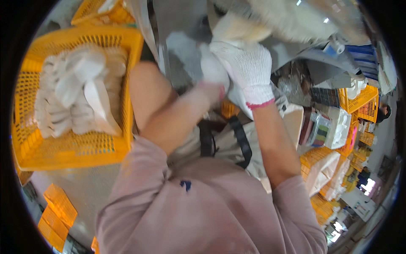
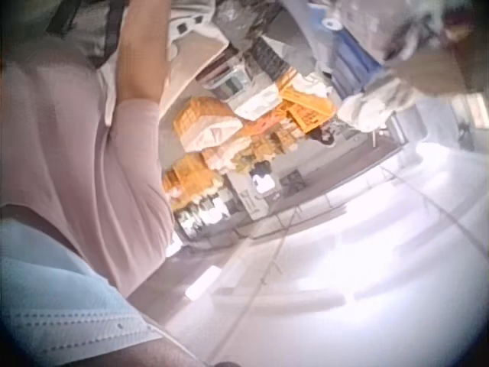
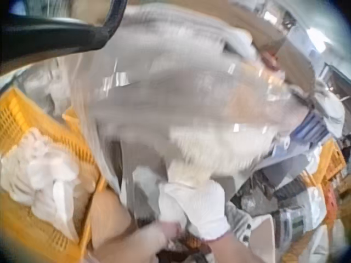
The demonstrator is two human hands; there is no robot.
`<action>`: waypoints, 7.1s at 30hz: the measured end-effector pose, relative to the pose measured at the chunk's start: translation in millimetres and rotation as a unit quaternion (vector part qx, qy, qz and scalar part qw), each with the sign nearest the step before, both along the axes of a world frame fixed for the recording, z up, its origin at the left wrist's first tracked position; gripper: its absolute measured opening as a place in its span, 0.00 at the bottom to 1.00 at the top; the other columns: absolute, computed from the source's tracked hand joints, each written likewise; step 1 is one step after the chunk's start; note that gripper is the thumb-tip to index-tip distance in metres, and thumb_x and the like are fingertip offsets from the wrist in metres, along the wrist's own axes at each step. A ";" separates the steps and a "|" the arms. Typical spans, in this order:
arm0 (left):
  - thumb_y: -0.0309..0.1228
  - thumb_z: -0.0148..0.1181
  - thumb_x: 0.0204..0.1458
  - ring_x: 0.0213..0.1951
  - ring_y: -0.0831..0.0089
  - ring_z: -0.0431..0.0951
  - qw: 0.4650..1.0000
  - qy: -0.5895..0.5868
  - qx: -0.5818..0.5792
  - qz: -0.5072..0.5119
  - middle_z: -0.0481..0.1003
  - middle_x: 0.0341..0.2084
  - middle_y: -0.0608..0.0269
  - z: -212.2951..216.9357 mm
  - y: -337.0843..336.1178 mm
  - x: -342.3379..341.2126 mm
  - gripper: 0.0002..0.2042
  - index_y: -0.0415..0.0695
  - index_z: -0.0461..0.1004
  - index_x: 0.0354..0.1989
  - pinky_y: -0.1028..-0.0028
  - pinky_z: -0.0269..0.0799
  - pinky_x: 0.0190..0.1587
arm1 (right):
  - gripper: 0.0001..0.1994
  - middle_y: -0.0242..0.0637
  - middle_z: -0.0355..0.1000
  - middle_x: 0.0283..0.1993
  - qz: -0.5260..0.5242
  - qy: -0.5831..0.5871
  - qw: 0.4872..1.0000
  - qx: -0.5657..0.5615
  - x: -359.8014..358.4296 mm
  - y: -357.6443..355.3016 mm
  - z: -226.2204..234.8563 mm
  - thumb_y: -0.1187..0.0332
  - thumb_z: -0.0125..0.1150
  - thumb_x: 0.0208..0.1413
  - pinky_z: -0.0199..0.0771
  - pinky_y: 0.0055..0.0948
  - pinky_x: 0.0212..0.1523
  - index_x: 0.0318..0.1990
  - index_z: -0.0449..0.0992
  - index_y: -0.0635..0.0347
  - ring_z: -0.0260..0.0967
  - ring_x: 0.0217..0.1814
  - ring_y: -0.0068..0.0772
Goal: The person repeatedly picks up white slipper-like items from a pile, wipes or rubs them with gloved hands, and places them into a yellow basket. The person continues this cycle throughout the clip.
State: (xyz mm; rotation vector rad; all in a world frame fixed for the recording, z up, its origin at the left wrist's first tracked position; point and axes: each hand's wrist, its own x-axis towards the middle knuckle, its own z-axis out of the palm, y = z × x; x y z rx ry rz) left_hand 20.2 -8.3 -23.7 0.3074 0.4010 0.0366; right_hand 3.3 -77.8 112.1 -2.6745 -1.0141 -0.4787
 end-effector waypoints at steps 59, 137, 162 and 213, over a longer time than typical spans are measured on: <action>0.36 0.80 0.36 0.67 0.71 0.66 0.861 -0.151 0.416 0.251 0.67 0.65 0.59 182.4 239.6 -252.6 0.58 0.44 0.51 0.78 0.63 0.64 0.71 | 0.24 0.40 0.77 0.59 0.088 0.370 0.919 0.105 -104.8 55.7 -35.5 0.69 0.66 0.61 0.75 0.33 0.60 0.63 0.73 0.70 0.73 0.58 0.33; 0.40 0.66 0.66 0.50 0.68 0.84 0.850 -0.079 0.493 -0.171 0.83 0.52 0.58 52.3 -61.5 8.9 0.18 0.40 0.80 0.57 0.66 0.79 0.54 | 0.19 0.50 0.78 0.55 -0.170 0.257 0.937 0.162 16.7 -98.9 48.4 0.67 0.71 0.54 0.75 0.46 0.61 0.55 0.81 0.57 0.77 0.58 0.50; 0.37 0.59 0.63 0.50 0.64 0.81 0.878 -0.100 0.454 -0.118 0.81 0.43 0.58 3.1 25.1 15.7 0.12 0.45 0.78 0.49 0.69 0.76 0.52 | 0.11 0.45 0.79 0.32 -0.177 0.110 0.977 0.044 -46.9 -28.4 -6.0 0.58 0.69 0.59 0.78 0.45 0.34 0.40 0.84 0.55 0.80 0.34 0.51; 0.45 0.47 0.69 0.46 0.58 0.83 0.984 -0.051 0.116 -0.126 0.82 0.42 0.53 2.3 39.7 23.9 0.20 0.45 0.76 0.56 0.58 0.81 0.51 | 0.20 0.48 0.77 0.37 -0.126 0.136 0.981 0.055 -33.6 -7.4 23.3 0.60 0.74 0.51 0.82 0.48 0.40 0.47 0.78 0.59 0.80 0.39 0.58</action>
